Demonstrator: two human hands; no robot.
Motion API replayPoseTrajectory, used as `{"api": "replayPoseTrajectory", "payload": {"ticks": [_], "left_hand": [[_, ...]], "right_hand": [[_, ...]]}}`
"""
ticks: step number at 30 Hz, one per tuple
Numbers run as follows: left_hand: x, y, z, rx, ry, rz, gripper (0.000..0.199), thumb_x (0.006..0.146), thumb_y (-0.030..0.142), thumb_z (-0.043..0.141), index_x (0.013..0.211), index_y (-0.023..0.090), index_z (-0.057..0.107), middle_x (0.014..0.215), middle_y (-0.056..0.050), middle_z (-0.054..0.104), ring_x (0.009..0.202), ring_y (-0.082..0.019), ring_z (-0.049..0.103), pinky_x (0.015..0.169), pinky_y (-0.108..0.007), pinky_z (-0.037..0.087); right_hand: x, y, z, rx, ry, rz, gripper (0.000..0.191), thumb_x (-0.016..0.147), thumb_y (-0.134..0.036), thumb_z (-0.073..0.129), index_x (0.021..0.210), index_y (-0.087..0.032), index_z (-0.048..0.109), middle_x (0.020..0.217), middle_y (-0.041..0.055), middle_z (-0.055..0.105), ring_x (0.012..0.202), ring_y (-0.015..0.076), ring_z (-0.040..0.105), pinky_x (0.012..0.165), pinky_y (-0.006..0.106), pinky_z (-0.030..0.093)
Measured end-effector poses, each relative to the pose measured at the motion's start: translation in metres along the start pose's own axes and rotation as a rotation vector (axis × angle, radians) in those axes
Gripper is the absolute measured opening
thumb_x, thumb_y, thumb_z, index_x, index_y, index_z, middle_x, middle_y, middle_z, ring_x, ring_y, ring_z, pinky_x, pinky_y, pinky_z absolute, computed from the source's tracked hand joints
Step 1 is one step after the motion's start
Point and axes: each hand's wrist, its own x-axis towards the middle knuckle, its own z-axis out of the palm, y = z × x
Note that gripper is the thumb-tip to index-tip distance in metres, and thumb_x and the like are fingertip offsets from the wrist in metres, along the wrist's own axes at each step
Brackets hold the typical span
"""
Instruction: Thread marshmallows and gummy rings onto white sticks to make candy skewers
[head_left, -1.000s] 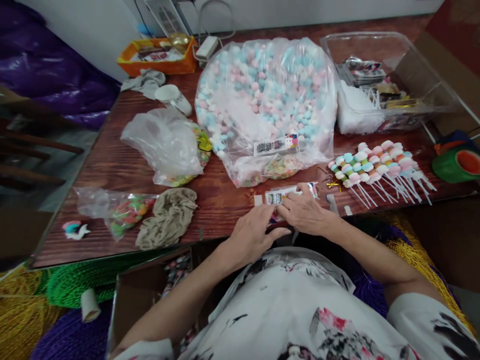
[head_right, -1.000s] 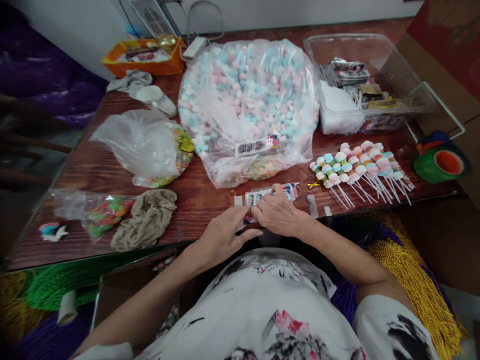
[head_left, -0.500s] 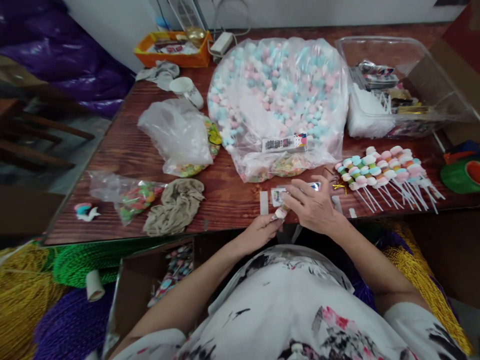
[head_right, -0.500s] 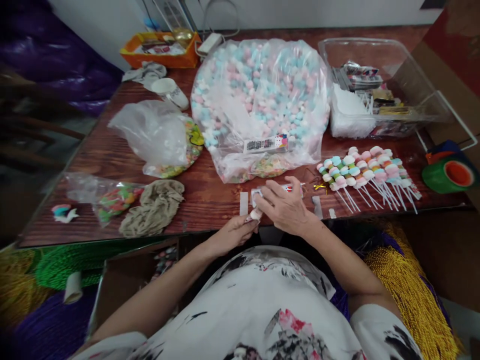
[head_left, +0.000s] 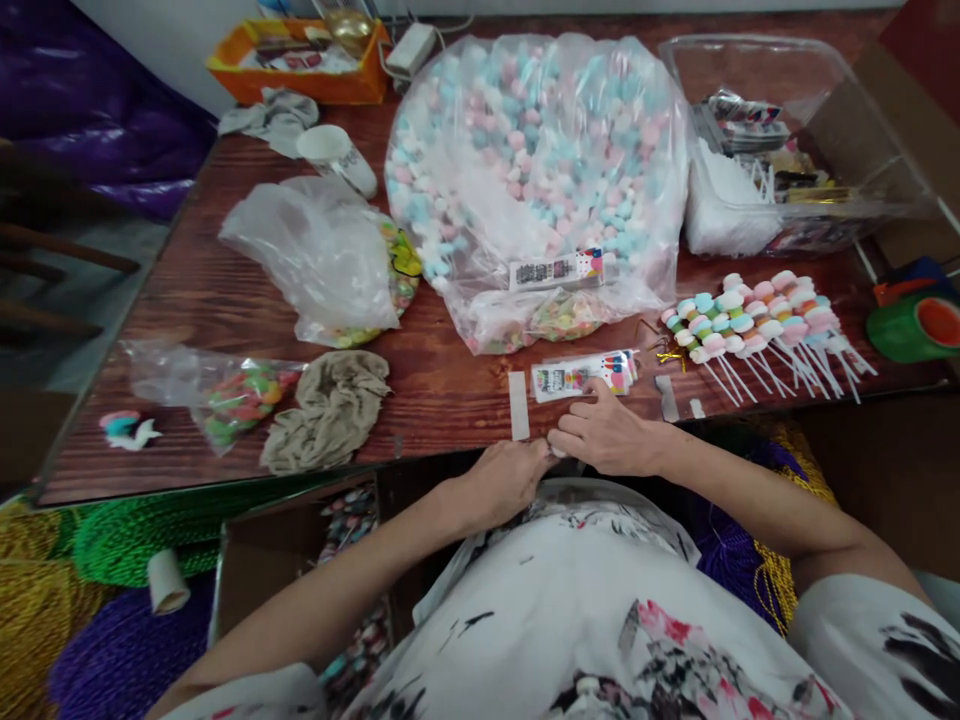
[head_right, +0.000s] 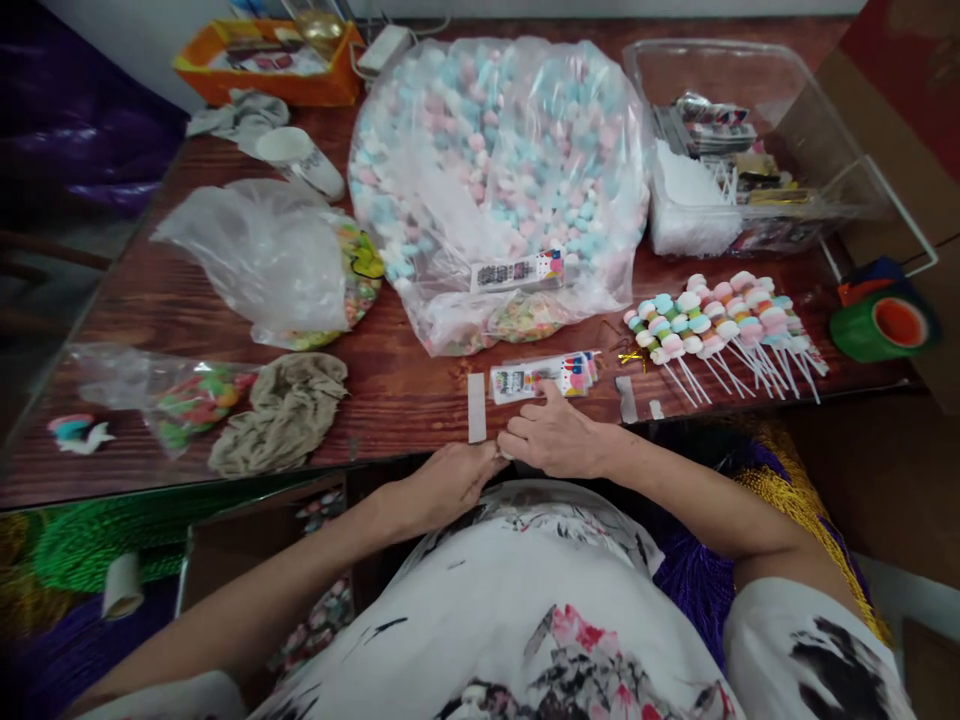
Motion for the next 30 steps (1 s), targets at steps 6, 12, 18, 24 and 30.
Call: {"api": "replayPoseTrajectory", "payload": {"ticks": [6, 12, 18, 24, 30], "left_hand": [[0.004, 0.007, 0.000, 0.702, 0.157, 0.133, 0.023, 0.081, 0.005, 0.037, 0.087, 0.015, 0.058, 0.076, -0.011, 0.063, 0.072, -0.025, 0.063, 0.067, -0.034, 0.049], [0.007, -0.006, -0.003, 0.653, 0.206, 0.269, 0.026, 0.083, 0.007, 0.037, 0.088, 0.017, 0.060, 0.071, -0.007, 0.064, 0.068, -0.020, 0.062, 0.062, -0.029, 0.048], [0.006, -0.025, -0.017, 0.133, 0.156, 0.171, 0.030, 0.093, 0.026, 0.042, 0.068, 0.019, 0.056, 0.059, 0.001, 0.053, 0.054, -0.012, 0.047, 0.055, -0.022, 0.035], [0.012, -0.026, -0.019, -0.647, 0.208, -0.209, 0.033, 0.081, 0.045, 0.058, 0.064, 0.017, 0.058, 0.047, 0.005, 0.041, 0.043, -0.007, 0.031, 0.043, -0.020, 0.019], [0.028, 0.003, -0.006, -1.133, 0.236, -0.261, 0.027, 0.073, 0.038, 0.067, 0.063, 0.015, 0.058, 0.040, 0.006, 0.041, 0.036, -0.005, 0.030, 0.040, -0.019, 0.016]], "right_hand": [[0.021, 0.002, -0.035, 0.080, -0.325, 0.170, 0.015, 0.093, -0.018, 0.047, 0.091, -0.015, 0.061, 0.080, 0.0073, 0.072, 0.068, 0.0185, 0.062, 0.073, 0.036, 0.032], [0.022, 0.006, -0.033, 0.147, -0.370, 0.224, 0.017, 0.095, -0.031, 0.052, 0.093, -0.017, 0.062, 0.081, 0.0060, 0.073, 0.071, 0.0201, 0.063, 0.072, 0.035, 0.034], [-0.018, 0.011, -0.015, 0.126, 0.196, 0.539, 0.019, 0.096, -0.031, 0.051, 0.102, -0.019, 0.064, 0.104, 0.0076, 0.069, 0.101, 0.0224, 0.057, 0.087, 0.038, 0.034], [-0.044, 0.071, -0.034, -0.306, 0.173, 0.962, 0.022, 0.094, -0.015, 0.044, 0.096, -0.015, 0.066, 0.100, 0.0134, 0.067, 0.098, 0.0277, 0.053, 0.078, 0.038, 0.035], [-0.007, 0.105, -0.031, -0.404, -0.147, 0.913, 0.027, 0.091, -0.008, 0.041, 0.097, -0.009, 0.067, 0.101, 0.0203, 0.066, 0.099, 0.0311, 0.055, 0.073, 0.038, 0.038]]}}
